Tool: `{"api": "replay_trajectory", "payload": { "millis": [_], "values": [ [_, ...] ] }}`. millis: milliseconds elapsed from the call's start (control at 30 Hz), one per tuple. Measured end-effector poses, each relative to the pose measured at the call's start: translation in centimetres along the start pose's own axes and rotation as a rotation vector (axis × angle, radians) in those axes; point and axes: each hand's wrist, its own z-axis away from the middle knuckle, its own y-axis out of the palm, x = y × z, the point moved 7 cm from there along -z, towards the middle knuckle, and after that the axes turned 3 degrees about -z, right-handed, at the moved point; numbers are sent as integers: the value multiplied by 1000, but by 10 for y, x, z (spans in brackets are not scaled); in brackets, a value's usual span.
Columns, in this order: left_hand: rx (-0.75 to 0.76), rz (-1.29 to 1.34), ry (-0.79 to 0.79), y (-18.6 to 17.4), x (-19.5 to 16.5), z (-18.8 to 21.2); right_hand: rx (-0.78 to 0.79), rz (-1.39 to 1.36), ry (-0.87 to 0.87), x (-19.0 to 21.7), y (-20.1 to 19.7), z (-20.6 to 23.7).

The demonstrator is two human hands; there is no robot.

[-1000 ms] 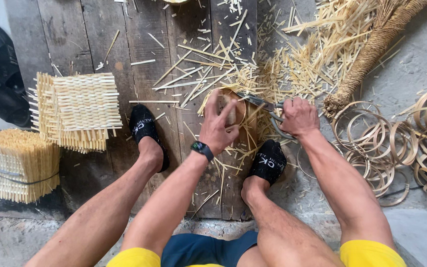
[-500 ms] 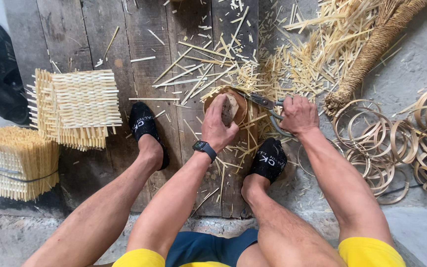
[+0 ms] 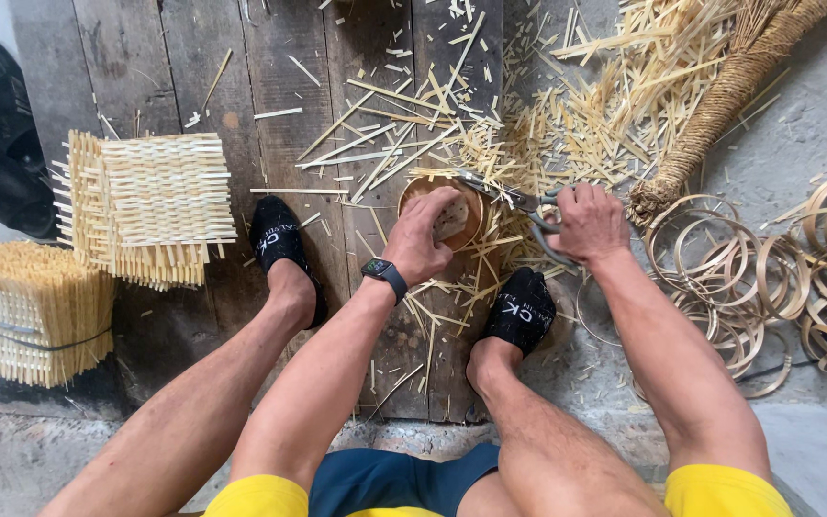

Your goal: The person sits on the floor and assembles small woven bamboo baskets. They place a square of woven bamboo strips over a round wooden form, press a thin bamboo ring around its edge to shape a rim, trim excess strips with scissors, and set finished baskets aside with others.

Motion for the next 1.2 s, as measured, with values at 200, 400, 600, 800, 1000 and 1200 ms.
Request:
{"api": "replay_trajectory", "payload": {
  "millis": [200,400,600,800,1000,1200],
  "values": [
    [111,-55,21,6,1,-5,-355,83,-75,30,-18,-7],
    [-201,-134,-189,-1,4,11,-88,45,-46,6,11,-12],
    [-329,-92,-166,14,9,13,-440,53,-114,34,-22,-3],
    [-301,-151,-85,7,12,14,43,5,30,7,20,-9],
    [-269,-107,-93,6,8,12,-92,23,-21,17,4,-7],
    [-143,-114,-4,12,8,7,-109,0,-33,26,-2,-11]
  ]
}}
